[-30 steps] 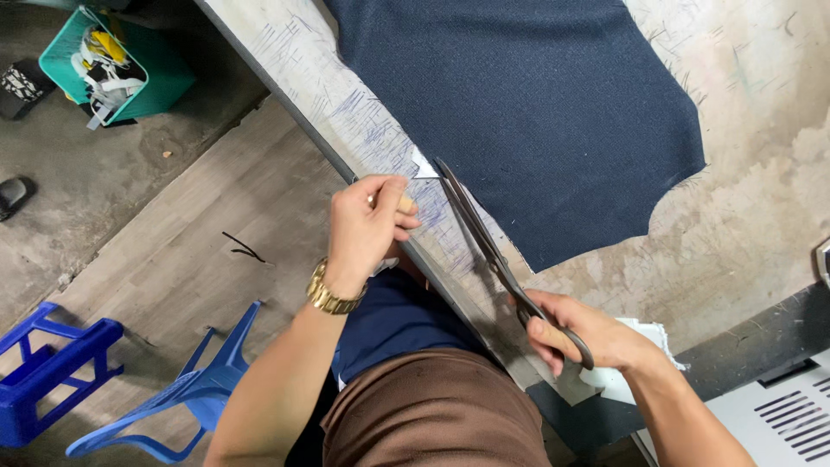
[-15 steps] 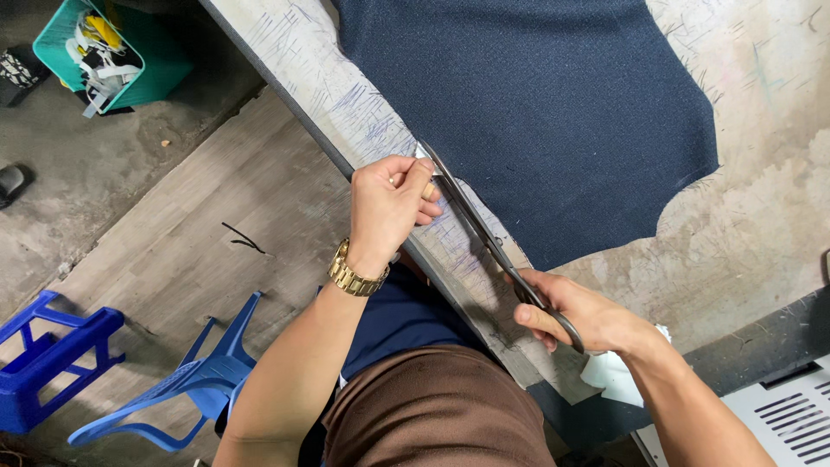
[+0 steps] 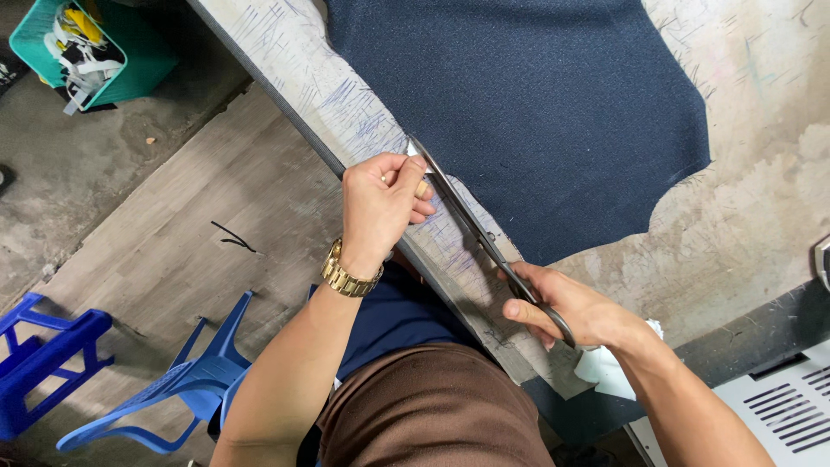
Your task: The person aligns a white paper pattern on a dark blue fabric and cuts the fabric along the pattern edge using shears. They then measure and mark the paper pattern with a ruler and chalk, and cut the paper along the marked lines.
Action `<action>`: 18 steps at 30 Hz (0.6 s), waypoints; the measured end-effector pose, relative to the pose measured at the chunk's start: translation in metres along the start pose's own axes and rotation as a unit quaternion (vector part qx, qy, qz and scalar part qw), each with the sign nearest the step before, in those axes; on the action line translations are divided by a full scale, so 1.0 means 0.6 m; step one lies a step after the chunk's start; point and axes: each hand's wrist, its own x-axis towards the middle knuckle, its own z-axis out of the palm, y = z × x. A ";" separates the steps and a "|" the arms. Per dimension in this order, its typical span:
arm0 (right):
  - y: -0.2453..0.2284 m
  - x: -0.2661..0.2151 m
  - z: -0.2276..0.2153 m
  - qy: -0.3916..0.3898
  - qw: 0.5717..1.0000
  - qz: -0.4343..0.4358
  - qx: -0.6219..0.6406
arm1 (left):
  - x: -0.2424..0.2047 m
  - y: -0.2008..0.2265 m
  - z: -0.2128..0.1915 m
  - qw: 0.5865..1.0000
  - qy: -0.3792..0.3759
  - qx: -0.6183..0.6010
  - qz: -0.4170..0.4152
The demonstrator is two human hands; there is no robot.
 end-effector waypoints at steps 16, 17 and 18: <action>0.115 -0.108 0.051 0.065 0.998 -0.011 0.016 | -0.002 -0.335 -0.209 0.974 0.147 0.162 0.053; 0.144 -0.116 0.065 0.117 0.986 -0.042 0.107 | 0.011 -0.401 -0.255 0.951 0.127 0.281 -0.016; 0.144 -0.115 0.069 0.122 0.985 -0.044 0.111 | 0.015 -0.448 -0.256 0.951 0.124 0.284 -0.012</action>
